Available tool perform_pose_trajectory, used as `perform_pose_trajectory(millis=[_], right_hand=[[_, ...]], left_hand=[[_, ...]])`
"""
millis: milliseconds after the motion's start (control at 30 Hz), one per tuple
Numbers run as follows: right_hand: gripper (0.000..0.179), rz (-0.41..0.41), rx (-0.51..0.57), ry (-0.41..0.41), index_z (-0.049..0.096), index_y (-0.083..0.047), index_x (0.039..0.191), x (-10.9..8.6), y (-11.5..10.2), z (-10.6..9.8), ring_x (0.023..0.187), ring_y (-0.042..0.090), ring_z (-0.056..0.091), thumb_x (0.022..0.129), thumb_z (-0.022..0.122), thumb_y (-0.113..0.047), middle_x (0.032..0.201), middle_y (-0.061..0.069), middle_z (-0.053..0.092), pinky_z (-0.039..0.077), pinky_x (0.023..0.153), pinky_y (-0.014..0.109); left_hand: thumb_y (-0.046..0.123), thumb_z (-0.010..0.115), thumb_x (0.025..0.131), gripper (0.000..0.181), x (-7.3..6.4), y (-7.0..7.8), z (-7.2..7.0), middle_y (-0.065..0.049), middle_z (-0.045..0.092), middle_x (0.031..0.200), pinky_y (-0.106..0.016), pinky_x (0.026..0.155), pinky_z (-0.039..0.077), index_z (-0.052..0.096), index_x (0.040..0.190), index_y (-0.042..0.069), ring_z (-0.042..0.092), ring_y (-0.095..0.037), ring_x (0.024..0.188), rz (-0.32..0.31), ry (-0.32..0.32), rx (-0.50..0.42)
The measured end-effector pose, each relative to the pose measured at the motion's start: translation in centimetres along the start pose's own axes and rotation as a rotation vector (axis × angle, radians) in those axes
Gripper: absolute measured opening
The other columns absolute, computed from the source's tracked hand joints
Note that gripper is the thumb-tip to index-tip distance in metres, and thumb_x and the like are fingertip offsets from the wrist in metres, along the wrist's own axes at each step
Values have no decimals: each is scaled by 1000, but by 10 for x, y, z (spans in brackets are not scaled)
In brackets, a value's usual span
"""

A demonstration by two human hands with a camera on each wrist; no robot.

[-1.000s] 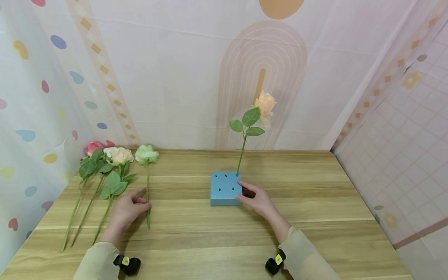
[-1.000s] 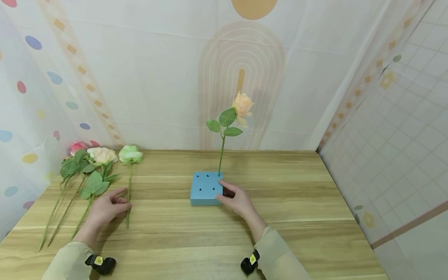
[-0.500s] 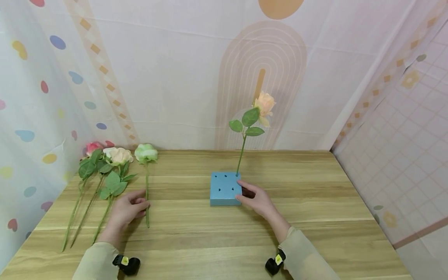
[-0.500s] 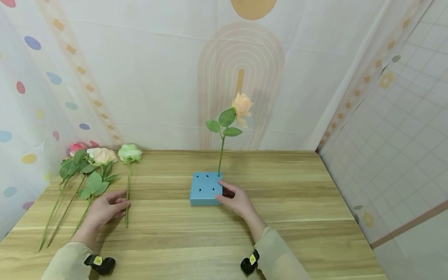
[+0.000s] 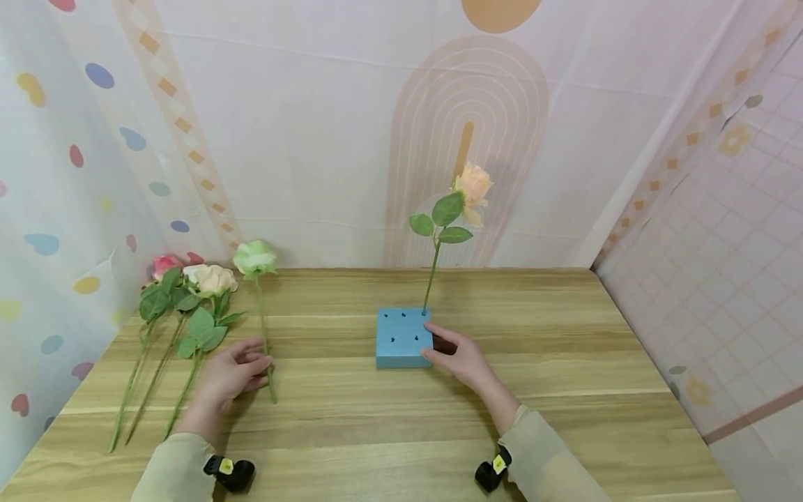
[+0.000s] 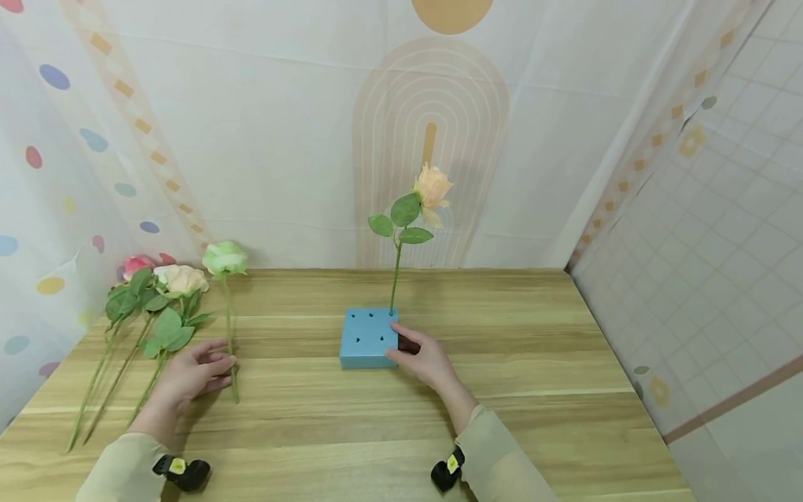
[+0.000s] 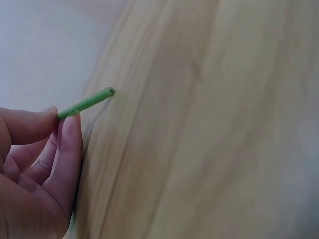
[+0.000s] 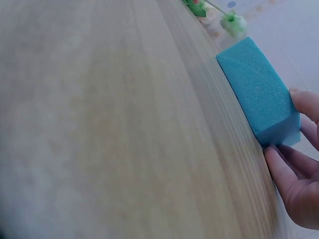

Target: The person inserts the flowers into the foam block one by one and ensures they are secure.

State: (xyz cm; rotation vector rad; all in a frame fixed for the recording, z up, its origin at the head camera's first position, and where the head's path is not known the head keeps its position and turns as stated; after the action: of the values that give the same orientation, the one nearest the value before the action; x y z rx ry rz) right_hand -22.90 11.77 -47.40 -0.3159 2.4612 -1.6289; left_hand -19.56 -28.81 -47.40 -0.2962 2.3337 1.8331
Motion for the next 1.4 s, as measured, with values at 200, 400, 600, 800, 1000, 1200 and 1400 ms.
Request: perform_pose_trajectory(millis=[200, 400, 600, 800, 1000, 1200, 1400], right_hand=[[57, -15, -3, -1, 55, -27, 143, 0, 0, 0, 140, 33, 36, 90, 74, -34, 149, 5, 46, 37, 106, 57], [56, -22, 7, 0, 55, -27, 143, 0, 0, 1, 140, 33, 35, 91, 74, -33, 149, 5, 46, 37, 106, 55], [57, -8, 16, -9, 54, -27, 143, 0, 0, 1, 141, 32, 34, 91, 74, -33, 150, 5, 45, 37, 106, 56], [57, -4, 16, -6, 54, -27, 143, 1, 1, 1, 140, 32, 35, 91, 74, -33, 150, 5, 46, 37, 107, 55], [57, -3, 7, -9, 54, -25, 144, 1, 0, 1, 140, 33, 35, 91, 74, -33, 150, 6, 45, 38, 106, 55], [57, -3, 3, -11, 54, -26, 144, 1, 0, 0, 140, 33, 35, 91, 73, -33, 150, 7, 45, 39, 105, 54], [56, 1, 6, -6, 54, -29, 143, 1, 1, -1, 139, 31, 38, 91, 74, -34, 149, 5, 46, 44, 100, 49]], left_hand=[[1, 61, 97, 50, 3, 6, 11, -3, 59, 95, -29, 68, 59, 38, 140, -8, 63, -11, 77, 7, 0, -56], [0, 62, 96, 40, 7, 17, 26, -5, 55, 92, -30, 67, 59, 44, 131, -6, 63, -13, 74, 52, 8, -48], [-2, 63, 95, 34, 10, 30, 42, -5, 55, 91, -32, 67, 59, 46, 124, -7, 64, -15, 73, 116, 4, -70], [-2, 62, 95, 34, 12, 41, 58, -5, 53, 91, -29, 68, 59, 47, 125, -7, 62, -11, 71, 176, -7, -84], [-1, 61, 96, 31, 14, 56, 74, -7, 55, 92, -30, 68, 59, 49, 124, -7, 62, -12, 74, 218, -10, -85], [0, 62, 96, 30, 18, 70, 87, -6, 57, 93, -31, 70, 59, 51, 124, -6, 59, -11, 80, 250, -7, -69], [-1, 63, 95, 32, 21, 81, 99, -8, 61, 95, -31, 71, 59, 53, 125, -7, 60, -9, 80, 278, -14, -62]])
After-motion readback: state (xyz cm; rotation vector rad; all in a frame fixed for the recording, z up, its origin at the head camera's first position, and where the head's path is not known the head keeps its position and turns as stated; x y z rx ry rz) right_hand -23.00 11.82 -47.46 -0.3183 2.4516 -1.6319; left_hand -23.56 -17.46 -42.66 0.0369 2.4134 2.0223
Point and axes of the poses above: each hand's wrist, its own x-axis towards the middle knuckle, its own z-axis out of the palm, y = z × x, the point moved 3 cm from there along x, towards the middle knuckle
